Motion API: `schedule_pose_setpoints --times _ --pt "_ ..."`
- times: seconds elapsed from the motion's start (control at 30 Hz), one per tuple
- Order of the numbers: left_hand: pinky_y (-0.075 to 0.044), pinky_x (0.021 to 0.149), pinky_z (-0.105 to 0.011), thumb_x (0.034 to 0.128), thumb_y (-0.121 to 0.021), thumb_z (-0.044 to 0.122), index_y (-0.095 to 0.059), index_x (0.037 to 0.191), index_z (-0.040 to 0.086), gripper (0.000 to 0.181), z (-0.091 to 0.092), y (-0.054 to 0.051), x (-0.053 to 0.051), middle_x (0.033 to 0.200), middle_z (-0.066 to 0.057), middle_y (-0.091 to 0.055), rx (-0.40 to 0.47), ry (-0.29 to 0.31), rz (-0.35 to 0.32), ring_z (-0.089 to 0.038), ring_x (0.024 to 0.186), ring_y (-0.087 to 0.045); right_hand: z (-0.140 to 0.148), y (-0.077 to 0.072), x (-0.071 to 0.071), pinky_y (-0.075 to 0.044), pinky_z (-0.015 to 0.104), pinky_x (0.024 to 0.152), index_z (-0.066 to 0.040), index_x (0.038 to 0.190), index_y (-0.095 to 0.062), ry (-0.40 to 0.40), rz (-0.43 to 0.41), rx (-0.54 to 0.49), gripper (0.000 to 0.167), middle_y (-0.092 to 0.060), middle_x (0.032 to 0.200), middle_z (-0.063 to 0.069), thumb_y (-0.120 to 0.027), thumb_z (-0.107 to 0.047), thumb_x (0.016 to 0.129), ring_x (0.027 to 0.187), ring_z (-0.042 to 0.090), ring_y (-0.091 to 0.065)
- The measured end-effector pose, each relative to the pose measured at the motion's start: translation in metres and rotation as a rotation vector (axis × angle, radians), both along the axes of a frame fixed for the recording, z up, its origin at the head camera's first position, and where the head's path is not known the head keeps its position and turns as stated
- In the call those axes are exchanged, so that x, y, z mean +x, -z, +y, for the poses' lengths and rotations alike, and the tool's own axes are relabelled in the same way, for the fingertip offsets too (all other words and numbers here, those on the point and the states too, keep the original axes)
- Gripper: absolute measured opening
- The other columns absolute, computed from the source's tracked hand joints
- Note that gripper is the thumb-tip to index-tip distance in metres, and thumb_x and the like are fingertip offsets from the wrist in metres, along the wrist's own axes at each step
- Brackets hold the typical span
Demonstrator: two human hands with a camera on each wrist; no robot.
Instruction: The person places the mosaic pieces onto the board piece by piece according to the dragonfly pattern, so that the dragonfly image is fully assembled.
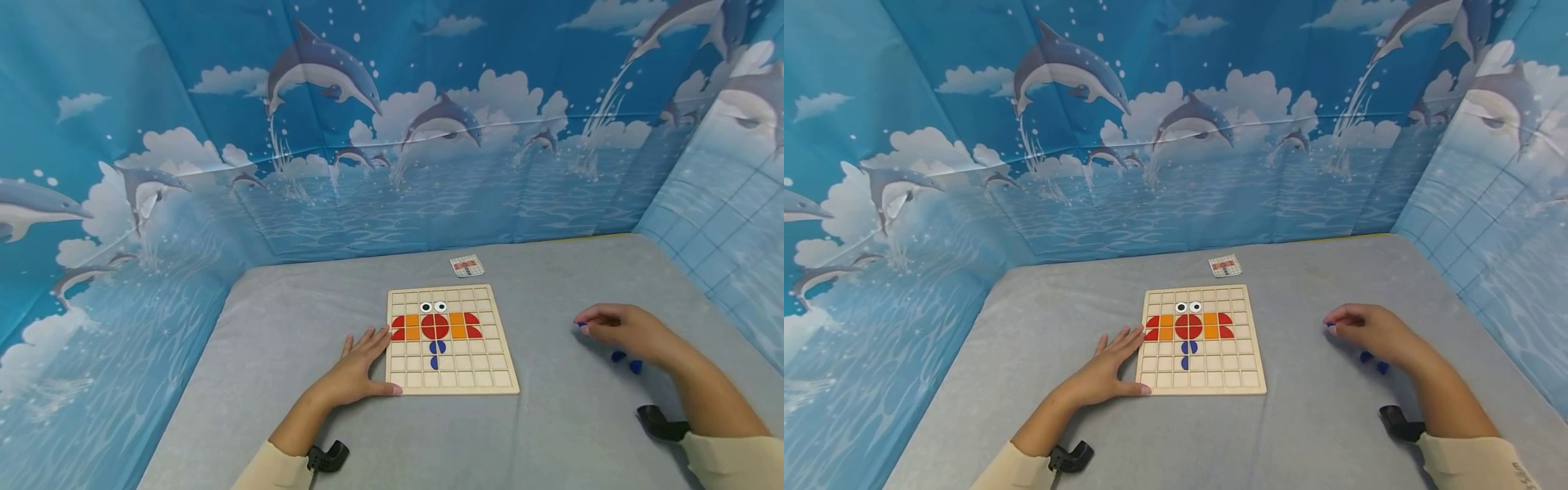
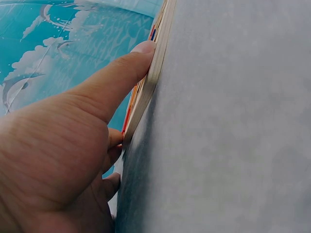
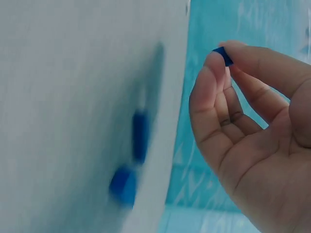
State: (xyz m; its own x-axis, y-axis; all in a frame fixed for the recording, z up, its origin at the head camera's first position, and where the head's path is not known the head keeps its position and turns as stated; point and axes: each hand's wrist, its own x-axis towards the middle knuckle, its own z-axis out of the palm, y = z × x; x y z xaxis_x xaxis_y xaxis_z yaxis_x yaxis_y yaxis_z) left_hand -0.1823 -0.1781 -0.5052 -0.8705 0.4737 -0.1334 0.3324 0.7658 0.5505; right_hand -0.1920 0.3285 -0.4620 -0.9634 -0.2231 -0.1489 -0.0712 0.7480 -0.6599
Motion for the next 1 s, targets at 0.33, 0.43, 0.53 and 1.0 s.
schedule_pose_setpoints --times 0.33,0.43,0.53,1.0 --pt "0.006 0.125 -0.062 0.0783 -0.079 0.061 -0.026 0.162 0.022 0.107 0.001 0.0 -0.001 0.17 0.008 -0.018 -0.002 0.003 -0.004 -0.024 0.16 -0.005 -0.071 -0.007 0.006 -0.059 0.03 0.077 -0.001 0.114 -0.068 -0.097 -0.035 -0.221 0.026 -0.07 0.101 0.009 -0.068 -0.02 0.097 0.086 0.013 -0.068" --pt "0.006 0.125 -0.061 0.0783 -0.079 0.061 -0.027 0.162 0.022 0.106 0.001 0.0 -0.001 0.17 0.008 -0.018 -0.003 0.001 0.002 -0.024 0.16 -0.005 -0.092 -0.01 0.005 -0.059 0.029 0.077 -0.002 0.112 -0.069 -0.124 -0.031 -0.237 0.022 -0.069 0.099 0.008 -0.068 -0.018 0.097 0.086 0.017 -0.068" --pt "0.006 0.125 -0.062 0.0781 -0.079 0.061 -0.027 0.162 0.022 0.106 0.001 0.0 -0.001 0.17 0.008 -0.018 -0.004 0.0 0.005 -0.024 0.16 -0.005 -0.112 -0.012 0.004 -0.058 0.026 0.074 -0.004 0.11 -0.07 -0.149 -0.032 -0.225 0.018 -0.068 0.095 0.006 -0.068 -0.015 0.096 0.086 0.02 -0.065" --pt "0.005 0.125 -0.063 0.0784 -0.079 0.061 -0.027 0.162 0.022 0.106 0.0 0.001 -0.001 0.17 0.007 -0.018 -0.004 0.001 0.012 -0.023 0.16 -0.006 -0.183 -0.004 -0.003 -0.054 0.022 0.071 -0.008 0.103 -0.071 -0.314 0.024 -0.242 0.009 -0.068 0.09 0.001 -0.07 -0.009 0.094 0.082 0.013 -0.062"
